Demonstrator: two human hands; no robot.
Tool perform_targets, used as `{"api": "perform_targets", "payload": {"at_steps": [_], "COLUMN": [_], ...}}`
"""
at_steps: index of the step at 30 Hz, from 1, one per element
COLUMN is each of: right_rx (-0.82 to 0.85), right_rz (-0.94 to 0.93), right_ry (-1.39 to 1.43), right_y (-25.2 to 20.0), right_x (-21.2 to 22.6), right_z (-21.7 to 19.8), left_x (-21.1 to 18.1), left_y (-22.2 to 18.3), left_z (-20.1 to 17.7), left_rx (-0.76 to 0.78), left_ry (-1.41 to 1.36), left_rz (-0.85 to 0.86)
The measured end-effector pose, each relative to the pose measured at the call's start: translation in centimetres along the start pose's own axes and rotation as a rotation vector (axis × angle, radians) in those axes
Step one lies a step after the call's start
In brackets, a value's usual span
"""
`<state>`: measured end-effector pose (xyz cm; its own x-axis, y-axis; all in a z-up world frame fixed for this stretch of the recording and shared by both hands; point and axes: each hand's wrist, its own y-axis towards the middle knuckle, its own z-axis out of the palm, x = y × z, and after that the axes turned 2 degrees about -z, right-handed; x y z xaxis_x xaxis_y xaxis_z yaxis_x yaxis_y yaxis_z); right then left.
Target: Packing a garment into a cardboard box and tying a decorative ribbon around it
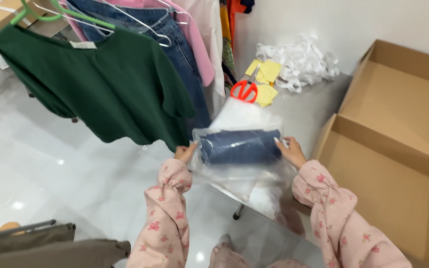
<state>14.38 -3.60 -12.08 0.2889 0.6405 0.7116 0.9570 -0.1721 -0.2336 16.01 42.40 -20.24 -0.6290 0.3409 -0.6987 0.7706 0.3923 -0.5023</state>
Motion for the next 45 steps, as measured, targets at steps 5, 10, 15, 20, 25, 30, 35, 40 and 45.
{"api": "perform_targets", "payload": {"at_steps": [5,10,15,20,25,30,35,40,45], "right_rx": [0.191,0.267,0.078,-0.035,-0.052,-0.177,-0.239,-0.376,-0.401], "right_rz": [0.385,0.480,0.399,0.324,0.207,0.054,0.047,0.204,0.491], "right_ry": [0.012,0.206,0.137,0.141,0.143,0.526,0.662,0.663,0.699], "right_y": [-1.6,-5.7,-3.7,-4.4,-5.4,-9.0,-14.9,-18.7,-21.1], "right_x": [2.9,9.0,7.0,7.2,7.4,7.5,7.1,1.1,-4.3], "right_z": [-1.6,-2.7,-1.0,-0.8,-2.9,-8.1,-16.9,-24.5,-30.4], "left_x": [-2.1,-7.5,-11.4,-8.5,-10.2,-19.3,-25.5,-28.3,-28.4], "left_y": [-2.9,-9.7,-13.0,-9.8,-11.9,-24.8,-32.7,-34.1,-33.1], "left_z": [1.1,-1.4,-1.6,-0.4,-1.5,-4.4,-0.3,11.9,27.4], "left_rx": [0.198,0.344,0.363,0.330,0.330,0.399,0.531,0.687,0.740], "left_ry": [-0.001,0.044,0.030,-0.109,-0.145,-0.335,-0.212,0.078,0.112], "left_rz": [-0.071,-0.115,-0.059,-0.064,-0.058,-0.054,0.152,0.357,0.295]}}
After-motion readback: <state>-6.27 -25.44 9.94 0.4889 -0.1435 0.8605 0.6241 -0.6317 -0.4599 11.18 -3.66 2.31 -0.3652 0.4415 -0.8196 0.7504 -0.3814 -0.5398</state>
